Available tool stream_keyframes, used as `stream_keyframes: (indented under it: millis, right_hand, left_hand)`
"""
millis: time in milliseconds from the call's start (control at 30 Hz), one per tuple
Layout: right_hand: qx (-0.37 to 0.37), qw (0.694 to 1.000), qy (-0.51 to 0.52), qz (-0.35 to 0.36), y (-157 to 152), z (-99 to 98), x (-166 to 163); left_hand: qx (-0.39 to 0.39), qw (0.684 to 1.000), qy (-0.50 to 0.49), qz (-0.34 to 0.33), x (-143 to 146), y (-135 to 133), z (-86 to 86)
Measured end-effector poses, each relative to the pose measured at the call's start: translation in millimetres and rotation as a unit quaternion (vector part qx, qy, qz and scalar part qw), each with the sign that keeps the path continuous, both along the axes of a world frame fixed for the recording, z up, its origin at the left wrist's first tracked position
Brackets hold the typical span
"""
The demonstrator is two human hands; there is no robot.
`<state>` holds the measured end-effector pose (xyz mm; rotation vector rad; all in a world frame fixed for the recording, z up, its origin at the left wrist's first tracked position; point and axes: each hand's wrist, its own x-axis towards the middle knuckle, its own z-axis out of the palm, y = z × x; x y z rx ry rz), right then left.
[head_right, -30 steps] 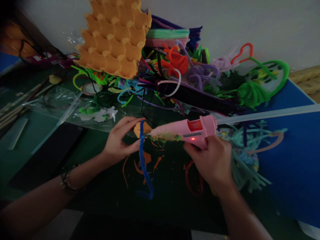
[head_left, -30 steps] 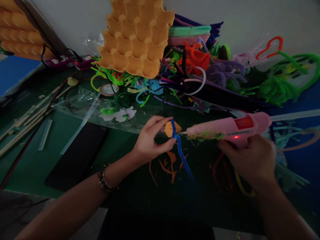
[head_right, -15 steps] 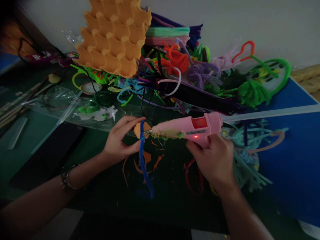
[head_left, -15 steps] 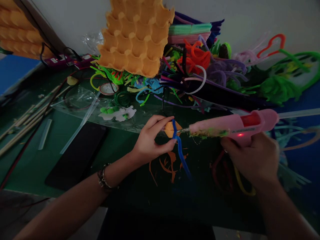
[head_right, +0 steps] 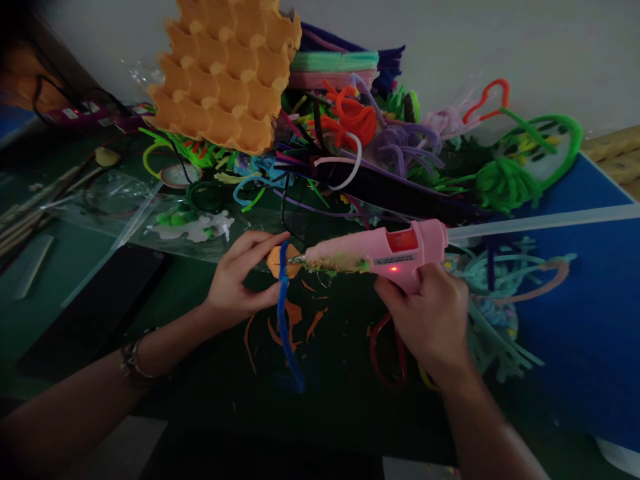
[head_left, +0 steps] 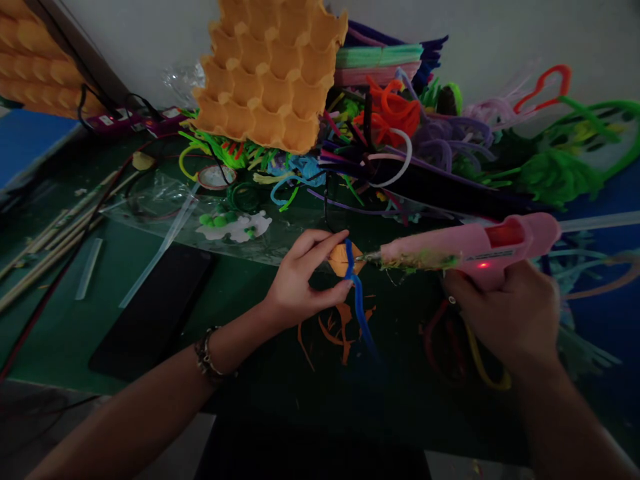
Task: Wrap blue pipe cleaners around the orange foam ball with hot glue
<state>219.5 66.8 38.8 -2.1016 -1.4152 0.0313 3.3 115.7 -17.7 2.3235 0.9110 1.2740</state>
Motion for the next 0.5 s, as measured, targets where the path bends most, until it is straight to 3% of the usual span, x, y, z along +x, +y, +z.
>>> stream_keyframes:
  millis: [500]
  right_hand:
    - [0.013, 1.000, 0.008, 0.001, 2.8, 0.1, 0.7]
  left_hand:
    - [0.029, 0.999, 0.013, -0.018, 0.8, -2.3, 1.4]
